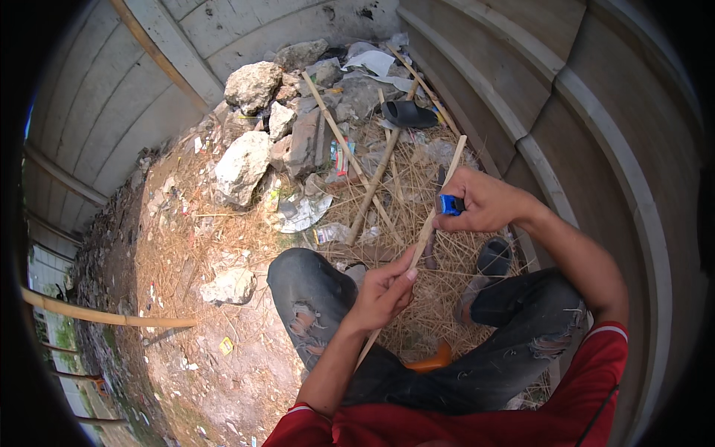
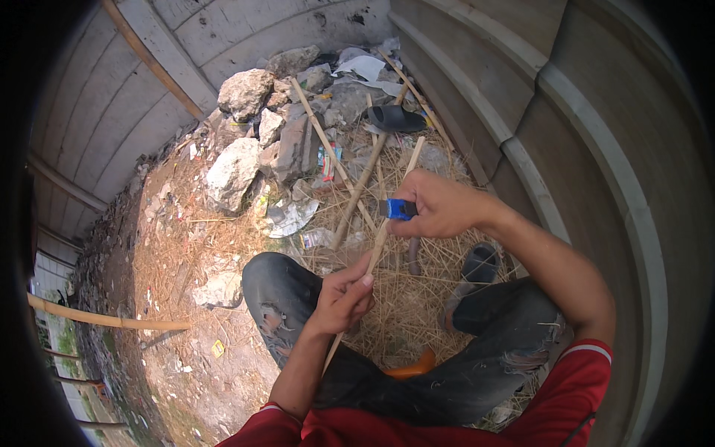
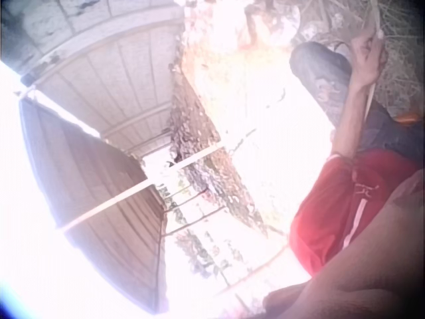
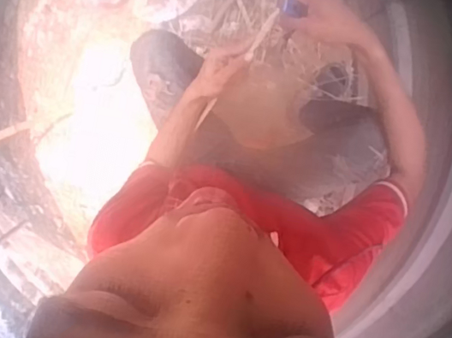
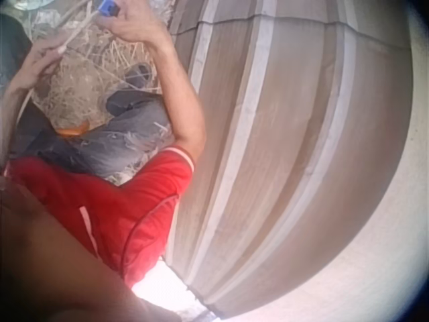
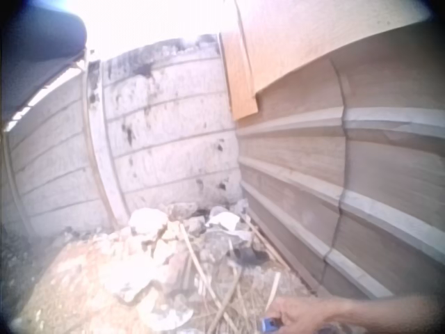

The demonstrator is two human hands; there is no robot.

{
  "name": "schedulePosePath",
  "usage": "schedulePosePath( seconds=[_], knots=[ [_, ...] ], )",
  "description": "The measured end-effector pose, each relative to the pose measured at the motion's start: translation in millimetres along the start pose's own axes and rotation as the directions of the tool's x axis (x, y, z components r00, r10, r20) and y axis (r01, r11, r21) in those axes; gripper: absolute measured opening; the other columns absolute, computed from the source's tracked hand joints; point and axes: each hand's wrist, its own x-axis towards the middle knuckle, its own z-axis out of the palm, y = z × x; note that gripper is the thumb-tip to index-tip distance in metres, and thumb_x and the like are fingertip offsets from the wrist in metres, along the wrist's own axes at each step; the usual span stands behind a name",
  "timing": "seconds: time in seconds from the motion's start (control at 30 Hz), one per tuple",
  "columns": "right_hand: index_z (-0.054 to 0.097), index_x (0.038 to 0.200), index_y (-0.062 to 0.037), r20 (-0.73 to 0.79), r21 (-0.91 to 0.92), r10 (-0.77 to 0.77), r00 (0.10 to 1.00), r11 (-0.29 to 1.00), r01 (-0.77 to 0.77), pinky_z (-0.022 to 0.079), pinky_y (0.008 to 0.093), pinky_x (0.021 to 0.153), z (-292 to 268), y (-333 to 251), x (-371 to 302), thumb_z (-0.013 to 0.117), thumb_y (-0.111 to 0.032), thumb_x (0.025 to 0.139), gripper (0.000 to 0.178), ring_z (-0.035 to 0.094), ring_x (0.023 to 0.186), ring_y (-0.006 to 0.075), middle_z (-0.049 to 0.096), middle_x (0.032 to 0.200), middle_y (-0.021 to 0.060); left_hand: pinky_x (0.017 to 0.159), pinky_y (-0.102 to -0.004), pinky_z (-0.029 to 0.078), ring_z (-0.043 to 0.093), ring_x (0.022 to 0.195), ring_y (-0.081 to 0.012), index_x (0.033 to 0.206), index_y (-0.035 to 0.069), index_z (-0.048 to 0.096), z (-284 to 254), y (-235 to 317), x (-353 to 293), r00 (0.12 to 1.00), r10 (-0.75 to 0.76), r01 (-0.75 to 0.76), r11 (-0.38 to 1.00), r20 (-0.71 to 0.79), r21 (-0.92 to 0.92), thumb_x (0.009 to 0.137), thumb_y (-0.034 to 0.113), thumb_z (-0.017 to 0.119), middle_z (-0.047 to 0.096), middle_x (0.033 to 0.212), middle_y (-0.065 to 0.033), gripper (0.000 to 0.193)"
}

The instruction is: The person sits on the ground and uses a blue utility knife to shave the surface of a long bamboo stick. They hold the stick with their left hand and scrape the blade along its length with their right hand, removing the outer layer.

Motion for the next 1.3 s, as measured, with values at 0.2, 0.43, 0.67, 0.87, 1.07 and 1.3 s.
schedulePosePath(
  seconds=[0.2,0.43,0.67,0.87,1.07,1.3],
  knots=[
    [0.053,0.061,-0.0023,0.231,0.161,-0.081,0.970,0.986,0.044,0.031,0.0304,0.048,11.1,-16.3,-3.6,0.072,-0.012,0.083,0.031,0.039,0.052,0.0071,0.044,0.054,-0.0038,0.043,-0.0221,0.026,0.025,0.043,-0.0046,0.156,0.001,0.037,-7.6,3.3,5.5,0.996,-0.083,0.077,0.990,-0.044,-0.116,0.109,0.020,0.046,0.028,0.054,0.0067,0.051],
    [0.060,0.064,-0.0025,0.173,0.026,0.037,0.984,0.999,-0.043,0.034,0.0314,0.049,3.7,-21.1,-3.0,0.079,-0.021,0.083,0.033,0.043,0.051,0.0084,0.051,0.053,-0.0023,0.040,-0.0218,0.024,0.020,0.040,-0.0045,0.156,0.000,0.036,-13.2,14.6,3.0,0.997,-0.047,0.034,0.981,-0.063,-0.191,0.110,0.024,0.044,0.025,0.052,0.0067,0.052],
    [0.065,0.082,0.0002,-0.287,-0.128,0.092,0.954,0.983,-0.133,0.039,0.0369,0.053,12.1,-15.5,-3.6,0.068,-0.036,0.097,0.040,0.051,0.054,0.0167,0.055,0.059,0.0070,0.040,-0.0213,0.025,0.020,0.039,-0.0041,0.156,0.000,0.035,-13.0,16.7,1.6,0.996,-0.034,0.021,0.988,-0.088,-0.151,0.110,0.027,0.044,0.025,0.052,0.0069,0.054],
    [0.063,0.089,0.0034,-0.400,-0.215,0.014,0.916,0.971,-0.108,0.045,0.0464,0.062,29.5,-18.1,8.1,0.051,-0.033,0.106,0.042,0.056,0.060,0.0370,0.058,0.066,0.0212,0.039,-0.0209,0.024,0.019,0.039,-0.0040,0.156,0.000,0.035,-10.4,16.3,1.7,0.998,-0.032,0.021,0.984,-0.060,-0.179,0.110,0.028,0.042,0.025,0.052,0.0069,0.054],
    [0.067,0.091,0.0033,-0.312,-0.296,0.034,0.949,0.946,-0.131,0.047,0.0508,0.066,45.2,-25.3,14.2,0.051,-0.031,0.105,0.040,0.062,0.071,0.0471,0.062,0.073,0.0277,0.038,-0.0204,0.023,0.019,0.039,-0.0037,0.156,0.001,0.034,-13.7,16.8,3.3,0.995,-0.066,0.047,0.974,-0.080,-0.220,0.110,0.029,0.041,0.025,0.052,0.0073,0.054],
    [0.066,0.086,0.0042,-0.430,-0.267,0.088,0.898,0.938,-0.220,0.048,0.0531,0.068,33.3,-31.7,21.6,0.051,-0.031,0.105,0.042,0.062,0.072,0.0480,0.062,0.072,0.0288,0.038,-0.0204,0.023,0.018,0.040,-0.0034,0.156,0.002,0.035,-13.7,23.4,4.4,0.996,-0.029,0.014,0.984,-0.088,-0.176,0.110,0.029,0.042,0.024,0.052,0.0074,0.054]
  ],
)
